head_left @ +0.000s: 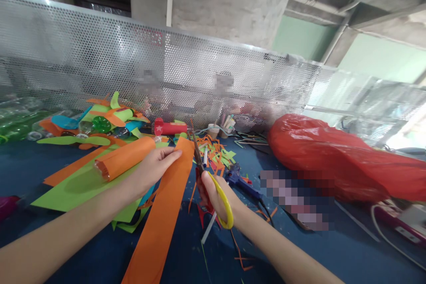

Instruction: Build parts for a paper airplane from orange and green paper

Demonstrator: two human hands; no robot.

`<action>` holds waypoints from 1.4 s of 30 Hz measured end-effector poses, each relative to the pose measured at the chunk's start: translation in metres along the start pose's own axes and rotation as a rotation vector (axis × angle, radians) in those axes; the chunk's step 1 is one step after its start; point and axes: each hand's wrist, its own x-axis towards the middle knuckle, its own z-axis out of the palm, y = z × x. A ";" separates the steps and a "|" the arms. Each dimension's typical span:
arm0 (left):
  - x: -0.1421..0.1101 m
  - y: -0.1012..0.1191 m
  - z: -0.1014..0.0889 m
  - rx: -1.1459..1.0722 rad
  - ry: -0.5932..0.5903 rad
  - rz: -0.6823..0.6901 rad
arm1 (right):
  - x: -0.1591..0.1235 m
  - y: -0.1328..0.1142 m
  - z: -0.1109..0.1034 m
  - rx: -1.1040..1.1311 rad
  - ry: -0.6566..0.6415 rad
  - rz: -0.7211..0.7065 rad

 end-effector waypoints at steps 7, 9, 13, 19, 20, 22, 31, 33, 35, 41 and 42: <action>0.000 0.003 0.000 -0.019 0.026 -0.025 | -0.001 -0.002 0.000 0.019 0.018 -0.008; 0.000 0.005 0.000 -0.009 0.035 -0.025 | -0.001 -0.003 -0.001 0.025 0.019 0.000; 0.000 0.004 -0.001 0.016 0.046 -0.033 | 0.000 -0.002 -0.002 0.047 0.020 0.007; 0.005 0.001 -0.010 0.160 0.068 0.075 | -0.002 -0.006 -0.006 0.056 0.016 0.038; 0.006 0.001 -0.012 0.182 0.077 0.094 | -0.002 -0.007 -0.006 0.053 0.019 0.038; 0.008 0.003 -0.015 0.199 0.072 0.094 | -0.003 -0.008 -0.008 0.041 0.017 0.028; 0.014 0.005 -0.029 0.170 -0.037 0.022 | -0.001 -0.006 -0.010 -0.004 -0.034 0.046; 0.016 0.004 -0.032 0.192 -0.026 0.033 | 0.000 -0.005 -0.010 -0.017 -0.040 0.043; 0.017 0.003 -0.034 0.214 -0.021 0.041 | 0.001 -0.005 -0.010 -0.022 -0.043 0.041; 0.018 0.002 -0.035 0.239 -0.046 -0.006 | 0.003 0.001 -0.008 -0.021 -0.037 0.060; 0.018 0.002 -0.036 0.253 -0.050 -0.015 | 0.003 0.001 -0.007 -0.019 -0.035 0.064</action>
